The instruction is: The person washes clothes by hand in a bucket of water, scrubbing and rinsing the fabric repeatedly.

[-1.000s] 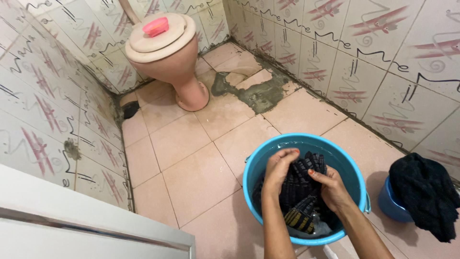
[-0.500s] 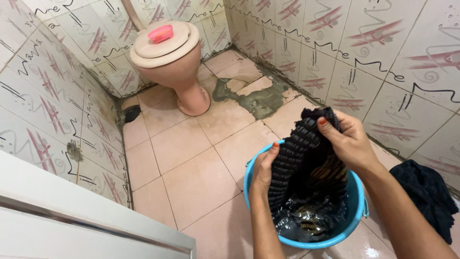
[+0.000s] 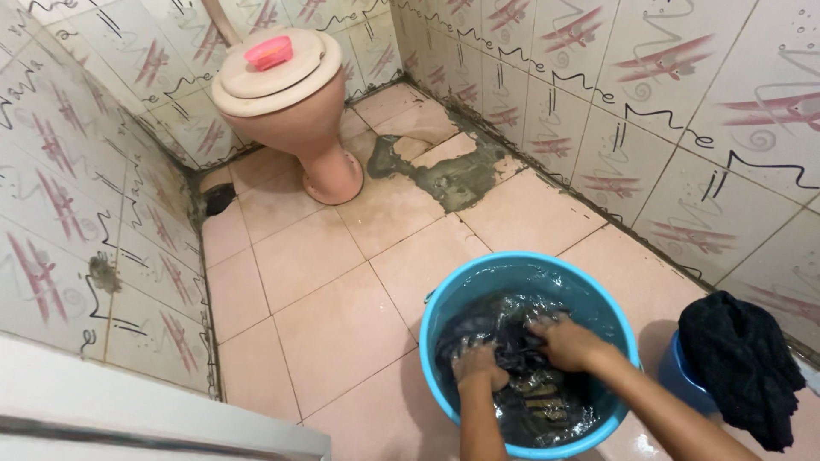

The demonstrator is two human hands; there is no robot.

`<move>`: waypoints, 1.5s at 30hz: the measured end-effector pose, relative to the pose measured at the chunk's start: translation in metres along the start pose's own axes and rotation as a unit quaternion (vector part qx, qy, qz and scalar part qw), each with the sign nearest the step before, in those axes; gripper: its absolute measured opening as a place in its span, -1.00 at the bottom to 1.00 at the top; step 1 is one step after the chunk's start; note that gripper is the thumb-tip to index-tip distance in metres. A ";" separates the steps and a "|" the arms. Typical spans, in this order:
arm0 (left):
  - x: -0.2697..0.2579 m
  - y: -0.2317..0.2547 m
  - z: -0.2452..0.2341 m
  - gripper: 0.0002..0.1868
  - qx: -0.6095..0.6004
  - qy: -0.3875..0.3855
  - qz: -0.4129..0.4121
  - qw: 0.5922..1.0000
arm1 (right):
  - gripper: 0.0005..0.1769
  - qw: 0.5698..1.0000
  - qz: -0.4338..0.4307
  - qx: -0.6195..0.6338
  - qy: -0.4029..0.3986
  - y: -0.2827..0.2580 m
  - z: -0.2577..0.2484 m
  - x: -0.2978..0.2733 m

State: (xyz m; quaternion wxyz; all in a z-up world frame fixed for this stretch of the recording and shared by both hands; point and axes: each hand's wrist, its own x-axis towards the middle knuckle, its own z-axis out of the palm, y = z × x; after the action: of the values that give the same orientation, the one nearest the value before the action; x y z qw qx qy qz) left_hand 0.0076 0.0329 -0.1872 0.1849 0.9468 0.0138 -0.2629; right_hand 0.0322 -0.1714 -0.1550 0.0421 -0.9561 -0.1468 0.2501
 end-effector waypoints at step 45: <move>-0.043 0.076 -0.114 -0.75 -0.889 0.061 0.072 0.449 | -0.44 0.779 0.091 0.403 0.471 -0.147 -0.154 -0.097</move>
State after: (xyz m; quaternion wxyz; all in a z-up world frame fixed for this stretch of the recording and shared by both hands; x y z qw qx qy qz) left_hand 0.0364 0.0064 -0.0489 0.9425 0.2775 0.1833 -0.0343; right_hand -0.0110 -0.0617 0.0467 0.4646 -0.8593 0.0935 -0.1923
